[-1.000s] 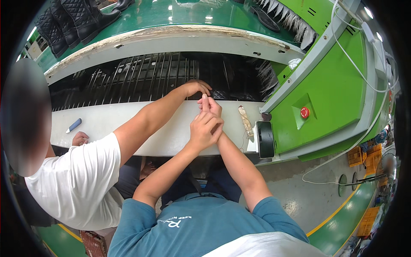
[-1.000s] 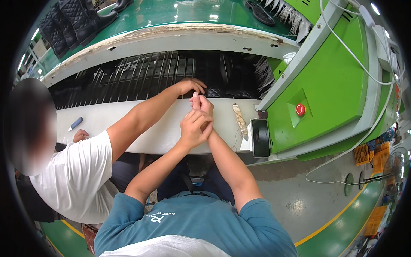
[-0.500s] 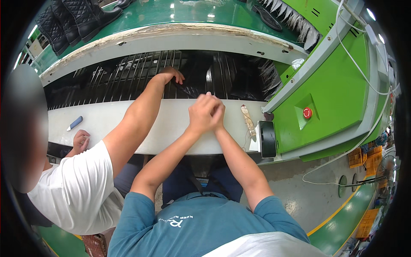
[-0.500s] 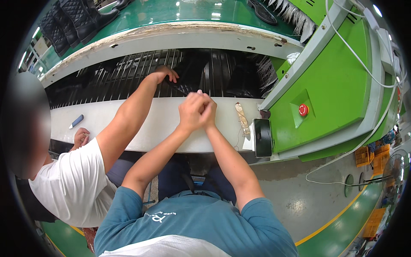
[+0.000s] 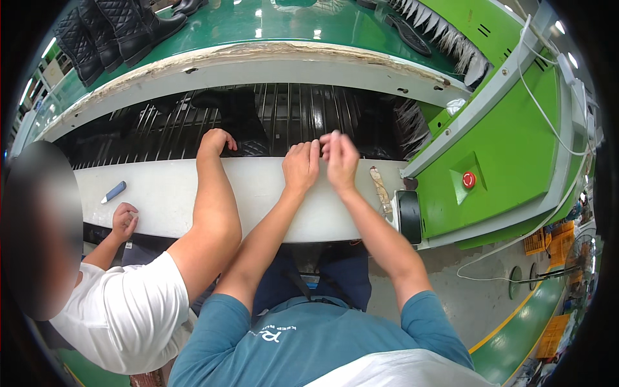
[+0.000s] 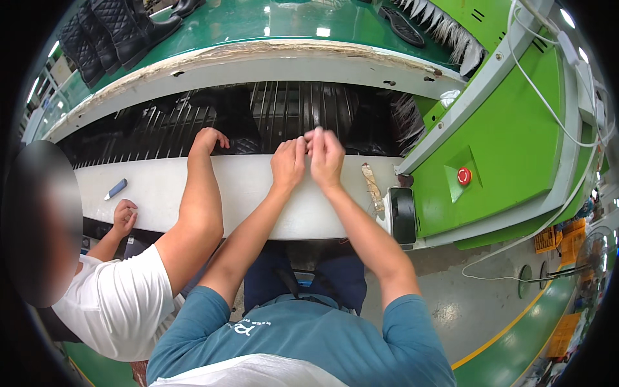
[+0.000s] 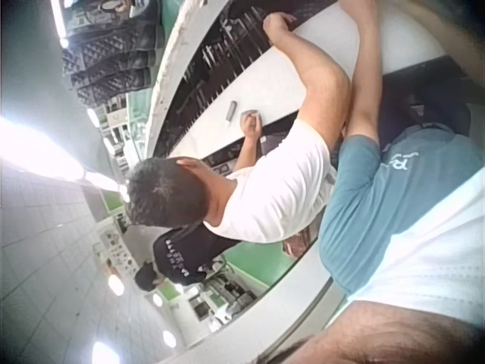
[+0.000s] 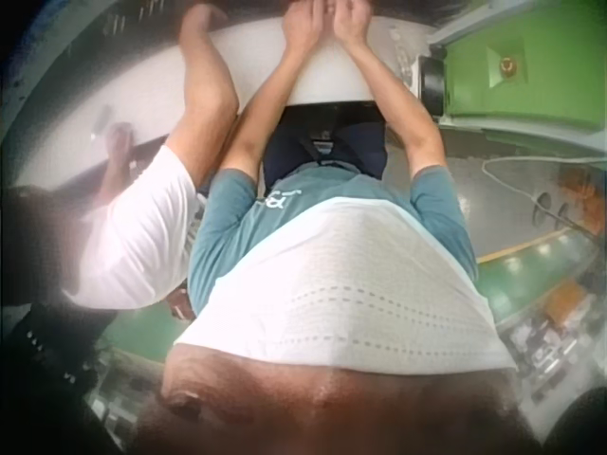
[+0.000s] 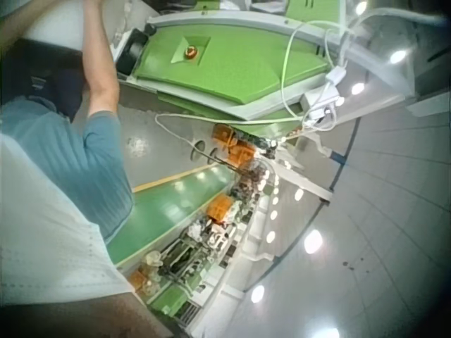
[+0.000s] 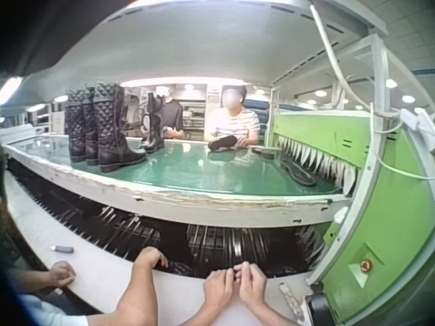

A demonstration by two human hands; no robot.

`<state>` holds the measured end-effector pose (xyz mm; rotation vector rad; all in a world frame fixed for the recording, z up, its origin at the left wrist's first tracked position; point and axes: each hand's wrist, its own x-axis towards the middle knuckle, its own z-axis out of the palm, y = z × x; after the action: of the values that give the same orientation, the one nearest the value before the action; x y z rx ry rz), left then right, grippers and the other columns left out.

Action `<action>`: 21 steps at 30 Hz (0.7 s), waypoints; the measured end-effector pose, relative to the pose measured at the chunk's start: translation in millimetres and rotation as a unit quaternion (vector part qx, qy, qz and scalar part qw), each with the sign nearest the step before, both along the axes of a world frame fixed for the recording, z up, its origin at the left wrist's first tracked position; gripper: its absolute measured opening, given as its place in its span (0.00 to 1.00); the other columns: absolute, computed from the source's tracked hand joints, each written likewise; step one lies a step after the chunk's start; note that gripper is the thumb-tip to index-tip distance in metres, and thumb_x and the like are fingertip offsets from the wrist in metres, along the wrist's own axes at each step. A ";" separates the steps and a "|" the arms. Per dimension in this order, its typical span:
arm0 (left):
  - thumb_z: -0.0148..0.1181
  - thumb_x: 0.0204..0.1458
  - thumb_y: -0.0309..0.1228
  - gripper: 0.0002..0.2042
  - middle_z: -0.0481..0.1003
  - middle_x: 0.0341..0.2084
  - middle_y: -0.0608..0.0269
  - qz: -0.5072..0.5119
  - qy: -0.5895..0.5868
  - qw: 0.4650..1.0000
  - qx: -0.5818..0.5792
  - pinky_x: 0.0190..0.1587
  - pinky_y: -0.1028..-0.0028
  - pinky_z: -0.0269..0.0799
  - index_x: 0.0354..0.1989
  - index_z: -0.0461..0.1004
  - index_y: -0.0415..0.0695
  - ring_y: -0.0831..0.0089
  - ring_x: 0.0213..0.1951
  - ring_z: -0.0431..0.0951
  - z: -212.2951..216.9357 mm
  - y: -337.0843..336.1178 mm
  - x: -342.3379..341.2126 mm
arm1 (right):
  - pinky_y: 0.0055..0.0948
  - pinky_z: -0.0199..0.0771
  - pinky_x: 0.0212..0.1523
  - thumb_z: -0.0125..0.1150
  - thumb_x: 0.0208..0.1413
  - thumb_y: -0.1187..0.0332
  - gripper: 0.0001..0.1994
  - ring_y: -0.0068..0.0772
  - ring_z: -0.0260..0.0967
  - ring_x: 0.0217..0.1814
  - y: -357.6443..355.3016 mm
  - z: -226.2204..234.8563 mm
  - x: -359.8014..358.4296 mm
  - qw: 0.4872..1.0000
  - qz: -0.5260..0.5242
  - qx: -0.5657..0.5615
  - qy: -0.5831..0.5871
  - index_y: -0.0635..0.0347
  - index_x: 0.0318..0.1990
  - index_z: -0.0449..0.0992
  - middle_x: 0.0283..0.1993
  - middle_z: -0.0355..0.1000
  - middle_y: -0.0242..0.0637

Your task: Inspecting boot components and assembling the sole to the upper part on a production line.

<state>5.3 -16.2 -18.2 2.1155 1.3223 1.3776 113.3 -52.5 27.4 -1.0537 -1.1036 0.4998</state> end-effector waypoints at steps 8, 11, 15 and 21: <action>0.71 0.61 0.38 0.09 0.84 0.35 0.64 -0.001 0.044 0.999 0.002 0.48 0.57 0.73 0.41 0.82 0.46 0.58 0.42 0.82 -4.1 3.5 -1.2 | 0.28 0.75 0.35 0.68 0.73 0.61 0.13 0.27 0.74 0.30 76.3 247.8 63.4 0.914 -0.137 0.269 -0.272 0.61 0.39 0.85 0.31 0.78 0.34; 0.72 0.59 0.36 0.09 0.84 0.36 0.62 -0.003 0.048 0.999 0.009 0.49 0.56 0.73 0.41 0.82 0.46 0.57 0.44 0.83 -5.8 3.4 -4.2 | 0.44 0.80 0.43 0.68 0.69 0.48 0.17 0.46 0.83 0.41 132.9 278.1 113.0 0.857 -0.222 0.153 -0.439 0.52 0.43 0.87 0.39 0.83 0.39; 0.73 0.55 0.34 0.09 0.84 0.39 0.57 -0.005 0.051 0.999 0.010 0.51 0.53 0.72 0.41 0.82 0.45 0.54 0.47 0.82 -8.6 3.2 -4.3 | 0.52 0.81 0.62 0.66 0.63 0.34 0.35 0.55 0.81 0.62 192.6 272.7 213.3 0.711 -0.253 -0.120 -0.645 0.46 0.68 0.81 0.57 0.84 0.46; 0.73 0.54 0.33 0.10 0.80 0.37 0.55 -0.007 0.058 0.998 0.010 0.52 0.54 0.71 0.39 0.79 0.44 0.53 0.46 0.80 -0.4 -1.2 7.8 | 0.52 0.74 0.71 0.62 0.55 0.19 0.53 0.61 0.75 0.72 236.6 256.0 364.8 0.726 -0.287 -0.244 -0.575 0.55 0.75 0.74 0.68 0.77 0.64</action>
<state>13.1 -17.3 -18.5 2.2450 1.3394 1.2858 478.0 184.1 283.4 -2.2259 -1.6141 -0.5328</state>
